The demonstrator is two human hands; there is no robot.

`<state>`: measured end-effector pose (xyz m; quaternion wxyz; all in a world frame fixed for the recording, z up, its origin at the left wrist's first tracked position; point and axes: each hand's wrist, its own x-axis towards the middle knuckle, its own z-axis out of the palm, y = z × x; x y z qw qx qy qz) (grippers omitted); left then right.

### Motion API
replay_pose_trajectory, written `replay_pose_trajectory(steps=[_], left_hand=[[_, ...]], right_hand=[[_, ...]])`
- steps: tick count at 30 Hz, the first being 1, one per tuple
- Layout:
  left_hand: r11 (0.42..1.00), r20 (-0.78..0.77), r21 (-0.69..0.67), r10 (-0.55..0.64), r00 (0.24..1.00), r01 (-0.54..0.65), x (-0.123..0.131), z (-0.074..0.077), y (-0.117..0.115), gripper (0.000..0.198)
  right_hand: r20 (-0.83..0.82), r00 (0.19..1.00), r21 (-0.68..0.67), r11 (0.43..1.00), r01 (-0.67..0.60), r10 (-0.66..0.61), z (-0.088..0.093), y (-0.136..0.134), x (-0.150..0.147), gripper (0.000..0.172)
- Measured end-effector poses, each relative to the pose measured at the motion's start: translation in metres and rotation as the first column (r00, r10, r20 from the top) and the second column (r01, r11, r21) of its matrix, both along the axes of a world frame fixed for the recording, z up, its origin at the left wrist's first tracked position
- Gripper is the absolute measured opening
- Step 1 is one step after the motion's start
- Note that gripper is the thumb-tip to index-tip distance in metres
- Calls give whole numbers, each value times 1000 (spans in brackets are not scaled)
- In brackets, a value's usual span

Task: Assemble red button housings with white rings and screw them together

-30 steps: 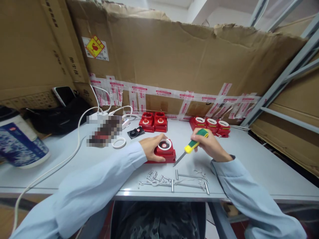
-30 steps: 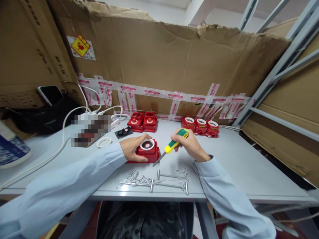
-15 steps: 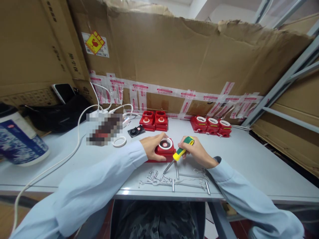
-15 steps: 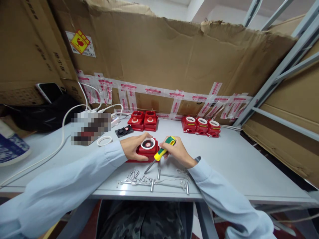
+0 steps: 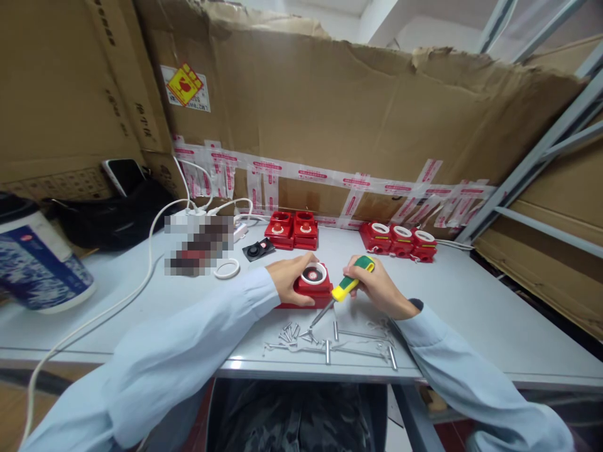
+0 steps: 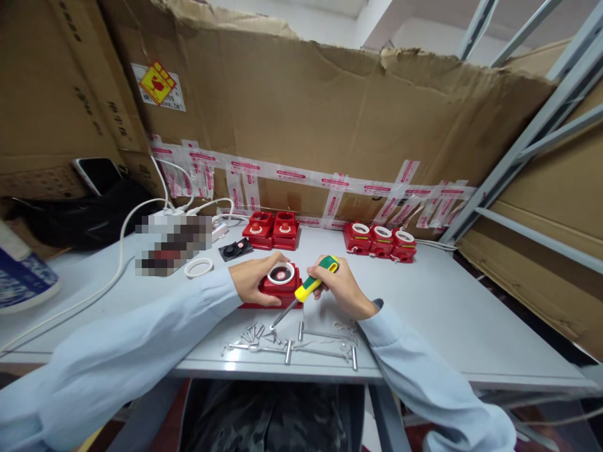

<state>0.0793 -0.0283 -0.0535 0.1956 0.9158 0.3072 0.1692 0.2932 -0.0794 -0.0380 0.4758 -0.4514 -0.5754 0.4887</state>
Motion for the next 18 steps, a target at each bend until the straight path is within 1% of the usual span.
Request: replay_pose_trajectory(steps=[7,14,18], left_hand=[[1000,8,-15,-3,1000,3,0,-2,2,72],[1000,25,-10,-3,1000,4,-1,-5,3,70],[1000,41,-13,-13,999,13,0,-6,4,70]], right_hand=[[-44,999,-3,1000,17,-17,0,1,2,18],[-181,980,-53,996,71,-79,13,0,3,16],[-249,960,-53,992,115,-124,15,4,7,16]])
